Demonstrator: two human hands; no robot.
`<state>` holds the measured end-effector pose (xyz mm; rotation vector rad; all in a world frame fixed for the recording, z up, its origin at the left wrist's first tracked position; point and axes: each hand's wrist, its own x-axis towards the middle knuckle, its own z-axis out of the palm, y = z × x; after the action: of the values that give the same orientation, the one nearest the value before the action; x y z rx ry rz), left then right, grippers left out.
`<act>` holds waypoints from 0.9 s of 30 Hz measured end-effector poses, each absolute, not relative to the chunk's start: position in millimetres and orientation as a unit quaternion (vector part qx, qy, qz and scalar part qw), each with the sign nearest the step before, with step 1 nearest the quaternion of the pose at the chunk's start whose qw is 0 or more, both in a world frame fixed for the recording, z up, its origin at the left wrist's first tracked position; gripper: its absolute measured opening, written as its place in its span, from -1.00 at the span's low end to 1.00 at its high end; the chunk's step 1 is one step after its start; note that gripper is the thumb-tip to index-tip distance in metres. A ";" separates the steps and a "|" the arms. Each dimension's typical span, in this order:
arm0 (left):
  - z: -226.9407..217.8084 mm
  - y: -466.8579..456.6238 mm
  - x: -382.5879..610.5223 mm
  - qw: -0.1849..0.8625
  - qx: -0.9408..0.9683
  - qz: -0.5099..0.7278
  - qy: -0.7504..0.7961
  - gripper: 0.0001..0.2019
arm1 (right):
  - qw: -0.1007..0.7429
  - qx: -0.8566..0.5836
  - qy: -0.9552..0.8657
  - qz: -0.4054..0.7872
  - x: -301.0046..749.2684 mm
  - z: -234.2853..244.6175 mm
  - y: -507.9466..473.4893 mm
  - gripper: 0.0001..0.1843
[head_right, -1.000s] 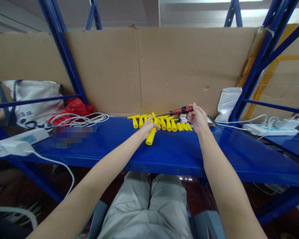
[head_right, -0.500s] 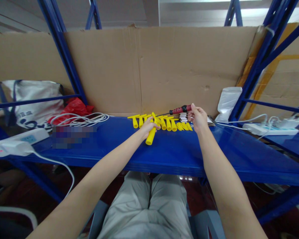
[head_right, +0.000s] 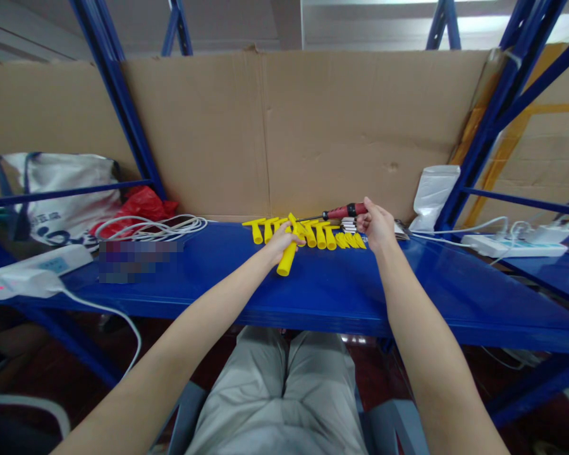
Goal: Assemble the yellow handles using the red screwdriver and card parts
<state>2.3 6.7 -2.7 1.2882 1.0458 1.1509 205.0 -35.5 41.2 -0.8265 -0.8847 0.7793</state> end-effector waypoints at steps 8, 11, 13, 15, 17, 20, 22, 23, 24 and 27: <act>-2.9 5.8 2.7 0.536 0.536 0.488 0.433 -0.16 | 0.747 -0.389 -0.408 0.353 205.9 41.1 -35.6 -0.62; -2.6 5.6 2.6 0.532 0.539 0.487 0.436 -0.16 | 0.744 -0.392 -0.412 0.350 207.2 39.9 -34.7 -0.61; -3.0 6.3 2.5 0.529 0.542 0.485 0.437 -0.17 | 0.742 -0.395 -0.413 0.350 207.7 39.2 -34.0 -0.61; -3.8 7.4 2.5 0.525 0.546 0.484 0.439 -0.18 | 0.740 -0.400 -0.411 0.351 207.9 38.9 -33.4 -0.61; -4.6 8.5 2.5 0.521 0.548 0.483 0.441 -0.19 | 0.741 -0.405 -0.406 0.351 207.6 39.3 -33.3 -0.62; -5.1 9.2 2.7 0.520 0.550 0.482 0.440 -0.19 | 0.744 -0.405 -0.394 0.357 206.5 40.8 -34.2 -0.65; -5.0 9.1 2.8 0.518 0.549 0.483 0.443 -0.20 | 0.741 -0.395 -0.397 0.372 205.7 42.1 -35.6 -0.67; -4.9 9.1 2.9 0.517 0.548 0.484 0.445 -0.21 | 0.737 -0.388 -0.403 0.378 205.2 42.6 -36.4 -0.68; -4.8 9.1 2.9 0.516 0.547 0.484 0.447 -0.22 | 0.735 -0.381 -0.411 0.382 204.8 42.9 -37.1 -0.69; -4.5 9.5 2.6 0.514 0.547 0.485 0.449 -0.23 | 0.731 -0.373 -0.430 0.375 203.8 42.7 -38.2 -0.69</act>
<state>2.6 9.5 -4.5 1.3161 1.0783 1.1655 203.8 -38.2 42.7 -0.8218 -0.9465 0.8251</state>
